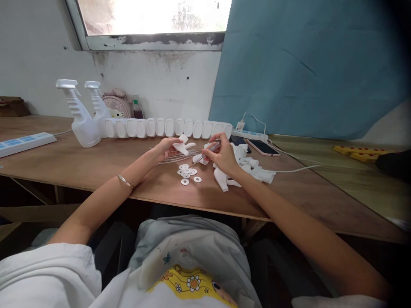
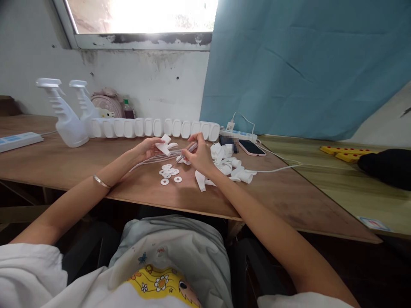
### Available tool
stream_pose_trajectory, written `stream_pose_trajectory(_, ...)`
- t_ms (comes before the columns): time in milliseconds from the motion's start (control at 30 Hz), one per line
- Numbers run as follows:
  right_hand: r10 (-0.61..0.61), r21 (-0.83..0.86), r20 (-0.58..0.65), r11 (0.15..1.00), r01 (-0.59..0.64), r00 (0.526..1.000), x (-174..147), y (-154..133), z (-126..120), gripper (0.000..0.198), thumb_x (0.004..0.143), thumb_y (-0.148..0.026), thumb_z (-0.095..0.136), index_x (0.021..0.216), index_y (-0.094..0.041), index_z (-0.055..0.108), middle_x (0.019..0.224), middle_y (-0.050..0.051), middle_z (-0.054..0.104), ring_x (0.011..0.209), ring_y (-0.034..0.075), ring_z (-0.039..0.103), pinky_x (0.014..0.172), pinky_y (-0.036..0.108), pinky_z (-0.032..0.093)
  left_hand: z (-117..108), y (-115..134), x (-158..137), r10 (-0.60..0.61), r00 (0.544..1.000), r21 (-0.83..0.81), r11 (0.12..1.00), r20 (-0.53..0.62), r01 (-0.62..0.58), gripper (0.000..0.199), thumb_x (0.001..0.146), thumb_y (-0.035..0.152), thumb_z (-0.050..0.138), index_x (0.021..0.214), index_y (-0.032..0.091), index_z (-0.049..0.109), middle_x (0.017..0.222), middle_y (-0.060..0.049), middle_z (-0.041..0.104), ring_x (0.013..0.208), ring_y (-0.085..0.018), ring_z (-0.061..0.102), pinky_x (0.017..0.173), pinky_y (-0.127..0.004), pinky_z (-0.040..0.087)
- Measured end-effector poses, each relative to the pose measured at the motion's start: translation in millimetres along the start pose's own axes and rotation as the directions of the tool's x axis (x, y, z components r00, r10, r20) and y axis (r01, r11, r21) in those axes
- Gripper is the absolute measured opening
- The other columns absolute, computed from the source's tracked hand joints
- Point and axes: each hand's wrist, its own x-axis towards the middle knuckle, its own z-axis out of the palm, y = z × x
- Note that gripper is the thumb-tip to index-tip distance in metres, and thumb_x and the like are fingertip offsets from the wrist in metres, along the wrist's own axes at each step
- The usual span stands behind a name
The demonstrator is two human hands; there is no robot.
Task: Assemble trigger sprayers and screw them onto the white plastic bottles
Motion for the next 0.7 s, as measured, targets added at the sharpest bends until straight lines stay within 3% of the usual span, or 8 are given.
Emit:
stream_pose_trajectory(133,-0.013,0.152,-0.239,0.987,0.051,0.971,10,-6,-9,0.036,0.061,-0.017,0.067,0.084,-0.025,0.041,0.058,-0.010,0.056,0.044,0.010,0.055,0.043,0.021,0.046,-4,-4,8,0.094,0.996,0.023,0.995,-0.009,-0.094,0.020,0.060,0.009,0.068,0.075,0.011,0.055,0.074,-0.004,0.063,0.067,-0.010,0.061,0.064,-0.018,0.052)
stream_pose_trajectory(233,0.005,0.241,-0.471,0.963,0.123,0.882,23,-3,-23,0.034,0.064,-0.017,0.063,0.083,-0.026,0.036,0.059,-0.011,0.055,0.044,0.009,0.055,0.042,0.020,0.046,1,-3,14,0.066,0.997,0.076,0.995,-0.042,-0.063,0.028,0.058,0.010,0.071,0.080,0.012,0.054,0.079,-0.006,0.064,0.071,-0.013,0.063,0.063,-0.021,0.053)
stream_pose_trajectory(333,0.088,0.321,-0.608,0.936,0.143,0.789,36,1,-36,0.033,0.066,-0.015,0.060,0.080,-0.026,0.032,0.058,-0.011,0.055,0.043,0.008,0.056,0.042,0.019,0.048,15,2,18,0.035,0.999,0.210,0.977,-0.025,-0.029,0.036,0.055,0.011,0.074,0.086,0.012,0.055,0.082,-0.007,0.063,0.075,-0.016,0.063,0.065,-0.026,0.054)
stream_pose_trajectory(467,0.182,0.385,-0.668,0.914,0.126,0.721,44,6,-45,0.034,0.067,-0.015,0.059,0.078,-0.026,0.029,0.060,-0.011,0.055,0.044,0.007,0.057,0.046,0.019,0.052,44,5,24,0.074,0.997,0.375,0.925,-0.017,-0.062,0.032,0.055,0.013,0.071,0.084,0.012,0.057,0.082,-0.007,0.061,0.076,-0.016,0.060,0.063,-0.026,0.052)
stream_pose_trajectory(567,0.165,0.382,-0.679,0.911,0.153,0.715,45,8,-47,0.032,0.070,-0.018,0.058,0.079,-0.026,0.029,0.063,-0.009,0.055,0.048,0.009,0.060,0.050,0.022,0.054,66,-1,28,0.133,0.991,0.465,0.877,-0.002,-0.117,0.030,0.056,0.015,0.072,0.082,0.013,0.057,0.076,-0.004,0.059,0.074,-0.015,0.058,0.061,-0.023,0.047)
stream_pose_trajectory(700,0.168,0.411,-0.676,0.894,0.178,0.717,47,10,-50,0.026,0.073,-0.017,0.051,0.080,-0.026,0.028,0.062,-0.010,0.054,0.049,0.008,0.060,0.053,0.022,0.055,89,-15,34,0.121,0.985,0.466,0.869,0.123,-0.165,0.034,0.051,0.019,0.077,0.079,0.013,0.059,0.070,-0.001,0.057,0.071,-0.014,0.056,0.063,-0.023,0.043)
